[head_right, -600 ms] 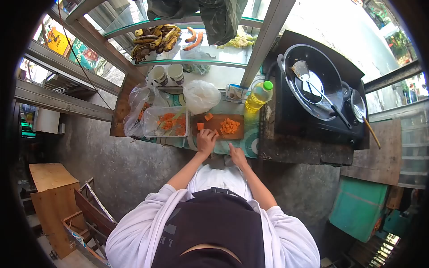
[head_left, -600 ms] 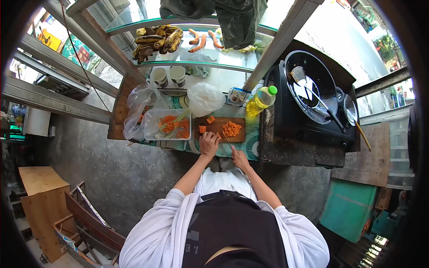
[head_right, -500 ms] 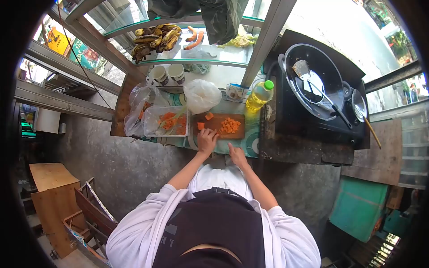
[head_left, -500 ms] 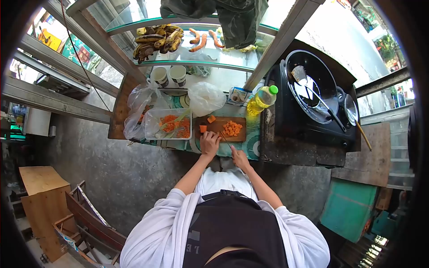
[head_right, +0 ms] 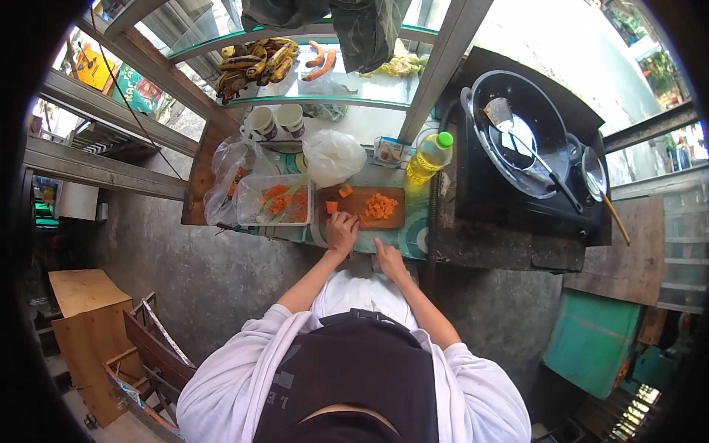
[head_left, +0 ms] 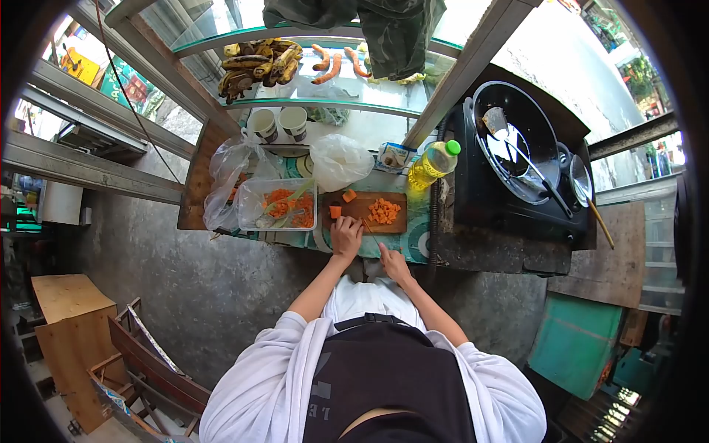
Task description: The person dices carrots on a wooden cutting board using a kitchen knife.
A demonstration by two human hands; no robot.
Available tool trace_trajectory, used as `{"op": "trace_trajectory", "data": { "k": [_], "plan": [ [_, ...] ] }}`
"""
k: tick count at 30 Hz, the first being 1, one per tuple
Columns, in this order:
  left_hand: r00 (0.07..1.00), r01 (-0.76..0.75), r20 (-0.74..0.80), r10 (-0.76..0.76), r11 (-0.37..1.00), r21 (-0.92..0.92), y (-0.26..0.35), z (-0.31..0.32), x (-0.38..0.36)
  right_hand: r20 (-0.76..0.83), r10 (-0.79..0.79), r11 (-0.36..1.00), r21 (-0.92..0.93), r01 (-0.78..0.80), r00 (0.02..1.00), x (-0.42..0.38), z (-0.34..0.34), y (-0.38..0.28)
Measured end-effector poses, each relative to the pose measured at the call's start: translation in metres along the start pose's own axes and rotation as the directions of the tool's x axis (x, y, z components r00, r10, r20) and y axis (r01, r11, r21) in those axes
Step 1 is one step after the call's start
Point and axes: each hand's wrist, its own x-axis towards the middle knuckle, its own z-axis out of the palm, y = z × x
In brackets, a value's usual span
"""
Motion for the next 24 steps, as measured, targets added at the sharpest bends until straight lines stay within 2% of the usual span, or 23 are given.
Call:
{"op": "trace_trajectory", "data": {
  "k": [3,5,8,11,14,18,21,22,23,24],
  "plan": [
    [1.000,0.003,0.008,-0.003,1.000,-0.009,-0.001,0.001,0.000,0.027,-0.003,0.998,0.063,0.001,1.000,0.001,-0.001,0.000],
    [1.000,0.001,0.002,-0.001,1.000,-0.001,-0.001,0.002,0.000,0.086,0.045,0.999,0.018,-0.047,0.995,0.002,-0.004,-0.001],
    [1.000,0.013,0.001,-0.013,1.000,-0.011,0.000,0.001,0.000,0.143,0.041,0.997,-0.071,-0.031,0.989,0.007,-0.012,-0.005],
    [1.000,0.013,-0.016,-0.013,1.000,-0.013,0.000,0.002,0.000,0.095,0.002,0.989,-0.147,0.012,0.995,0.007,-0.010,-0.006],
    [1.000,0.011,-0.018,-0.011,1.000,0.001,0.000,0.002,0.000,0.056,0.023,0.984,-0.176,-0.013,0.998,0.005,-0.006,-0.013],
    [1.000,0.013,-0.018,-0.013,1.000,0.006,0.001,0.002,0.000,0.089,0.031,0.974,-0.227,-0.010,0.996,0.013,-0.005,-0.010],
    [1.000,0.015,-0.025,-0.015,1.000,0.004,0.000,0.003,0.000,0.064,-0.056,0.978,-0.197,0.068,0.996,0.019,-0.005,0.001],
    [1.000,0.009,-0.021,-0.009,1.000,0.008,0.001,0.003,0.000,0.155,0.048,0.999,0.002,-0.049,0.987,0.022,-0.008,0.006],
    [1.000,0.006,-0.018,-0.005,1.000,0.014,0.000,0.002,0.000,0.266,0.130,0.965,0.186,-0.183,0.955,0.025,-0.009,0.010],
    [1.000,0.007,-0.022,-0.007,1.000,0.016,0.000,0.001,0.000,0.267,0.126,0.966,0.185,-0.179,0.955,0.022,-0.012,0.008]
  ]
}}
